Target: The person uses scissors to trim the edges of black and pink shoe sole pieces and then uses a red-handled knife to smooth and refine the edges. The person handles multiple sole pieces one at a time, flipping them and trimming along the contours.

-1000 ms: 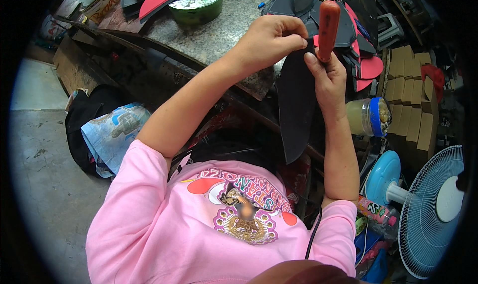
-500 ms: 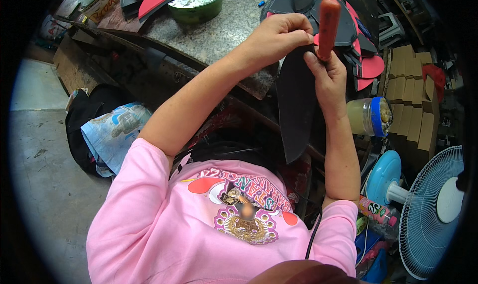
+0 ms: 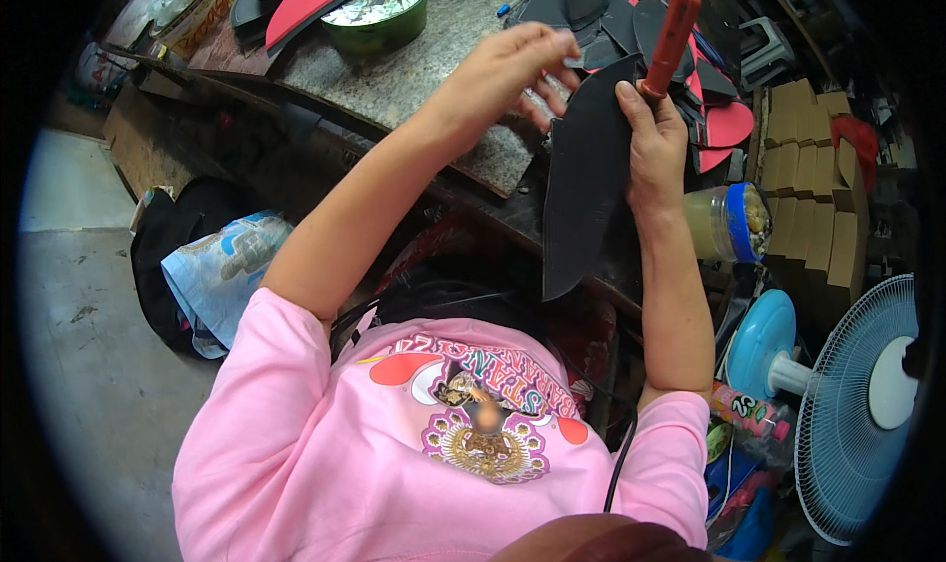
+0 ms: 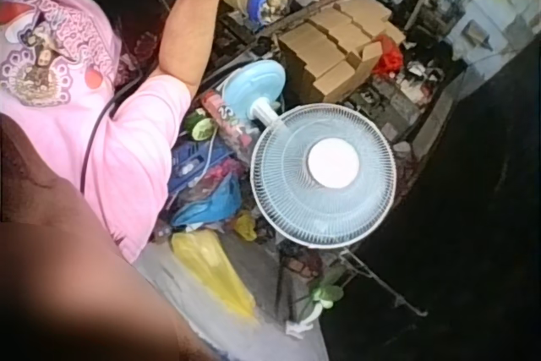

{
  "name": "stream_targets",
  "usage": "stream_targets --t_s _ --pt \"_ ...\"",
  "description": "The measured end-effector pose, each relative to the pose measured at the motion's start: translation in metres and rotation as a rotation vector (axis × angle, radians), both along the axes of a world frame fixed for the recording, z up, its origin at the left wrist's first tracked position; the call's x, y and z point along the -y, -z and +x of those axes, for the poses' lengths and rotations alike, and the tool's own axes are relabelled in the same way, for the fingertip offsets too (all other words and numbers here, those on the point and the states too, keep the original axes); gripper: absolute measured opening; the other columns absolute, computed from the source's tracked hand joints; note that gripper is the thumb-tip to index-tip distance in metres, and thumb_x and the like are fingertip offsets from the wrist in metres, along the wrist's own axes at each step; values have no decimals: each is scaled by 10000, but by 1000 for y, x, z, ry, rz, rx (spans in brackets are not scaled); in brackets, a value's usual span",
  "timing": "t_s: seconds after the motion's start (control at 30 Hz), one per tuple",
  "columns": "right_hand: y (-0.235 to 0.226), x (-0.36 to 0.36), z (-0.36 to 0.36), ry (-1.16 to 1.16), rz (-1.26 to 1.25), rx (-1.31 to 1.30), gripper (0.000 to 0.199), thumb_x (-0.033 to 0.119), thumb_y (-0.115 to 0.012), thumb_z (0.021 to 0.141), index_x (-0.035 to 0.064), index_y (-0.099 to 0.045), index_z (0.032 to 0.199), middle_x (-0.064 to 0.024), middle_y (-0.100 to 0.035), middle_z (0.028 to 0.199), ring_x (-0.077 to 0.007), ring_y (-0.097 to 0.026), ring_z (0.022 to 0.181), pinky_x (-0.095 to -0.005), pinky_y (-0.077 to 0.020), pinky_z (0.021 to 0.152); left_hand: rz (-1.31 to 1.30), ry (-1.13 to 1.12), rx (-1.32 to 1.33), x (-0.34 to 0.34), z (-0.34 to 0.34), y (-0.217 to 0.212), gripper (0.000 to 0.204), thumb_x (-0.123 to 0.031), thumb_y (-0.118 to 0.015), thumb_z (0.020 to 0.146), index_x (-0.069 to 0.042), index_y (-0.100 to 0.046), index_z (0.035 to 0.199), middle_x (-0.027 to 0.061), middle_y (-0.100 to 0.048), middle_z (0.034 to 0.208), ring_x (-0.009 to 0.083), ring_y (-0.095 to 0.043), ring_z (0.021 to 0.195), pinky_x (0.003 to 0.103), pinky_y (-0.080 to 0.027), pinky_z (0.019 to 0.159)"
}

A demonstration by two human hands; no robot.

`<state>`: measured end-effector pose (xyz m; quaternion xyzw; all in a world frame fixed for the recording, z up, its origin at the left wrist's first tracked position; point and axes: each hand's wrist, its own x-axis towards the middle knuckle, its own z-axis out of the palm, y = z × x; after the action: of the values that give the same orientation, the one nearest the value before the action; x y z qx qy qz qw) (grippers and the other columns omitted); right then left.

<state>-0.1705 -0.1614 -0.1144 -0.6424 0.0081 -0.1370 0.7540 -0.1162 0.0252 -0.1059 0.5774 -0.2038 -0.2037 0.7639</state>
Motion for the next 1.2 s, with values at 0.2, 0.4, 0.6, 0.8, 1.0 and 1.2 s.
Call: stream_targets --t_s 0.2,0.4,0.6,0.8,1.0,1.2 --pt "0 -5 1 -15 40 26 121 156 -712 935 75 -647 998 78 -568 835 -4 -485 737 -179 -400 642 140 43 107 -6 -21 5 222 -132 -709 901 39 -671 1037 45 -684 779 85 -621 567 216 -511 509" --pt "-12 3 -5 -30 32 -2 143 129 -755 884 89 -658 980 79 -556 736 -11 -459 580 -192 -345 511 268 64 182 -19 -17 -5 172 -172 -720 913 -5 -693 949 -17 -635 741 54 -595 587 195 -474 533" --pt "-8 4 -5 -120 35 59 80 67 -717 871 90 -659 920 62 -546 682 -26 -447 524 -199 -331 484 528 -34 586 -32 -16 -9 215 -229 -659 958 -15 -673 949 5 -601 693 74 -589 623 257 -445 545" --pt "3 7 0 -123 -208 76 133 136 -738 889 31 -678 944 56 -544 703 -24 -454 603 -199 -355 543 685 -170 925 -40 -6 5 253 -266 -635 963 -14 -625 940 149 -576 703 275 -578 635 355 -457 605" --pt "18 7 10 -5 -843 316 324 282 -759 848 116 -663 1109 -63 -654 728 -188 -646 654 -321 -492 625 571 -274 695 -61 17 21 282 -308 -654 947 -28 -652 920 130 -583 683 216 -546 592 336 -460 599" --pt "21 12 10 163 -1176 414 344 324 -750 839 188 -646 1137 -82 -675 757 -270 -674 656 -384 -526 617 563 -368 712 -58 14 33 293 -309 -660 944 -16 -660 938 124 -603 700 196 -560 604 324 -454 597"
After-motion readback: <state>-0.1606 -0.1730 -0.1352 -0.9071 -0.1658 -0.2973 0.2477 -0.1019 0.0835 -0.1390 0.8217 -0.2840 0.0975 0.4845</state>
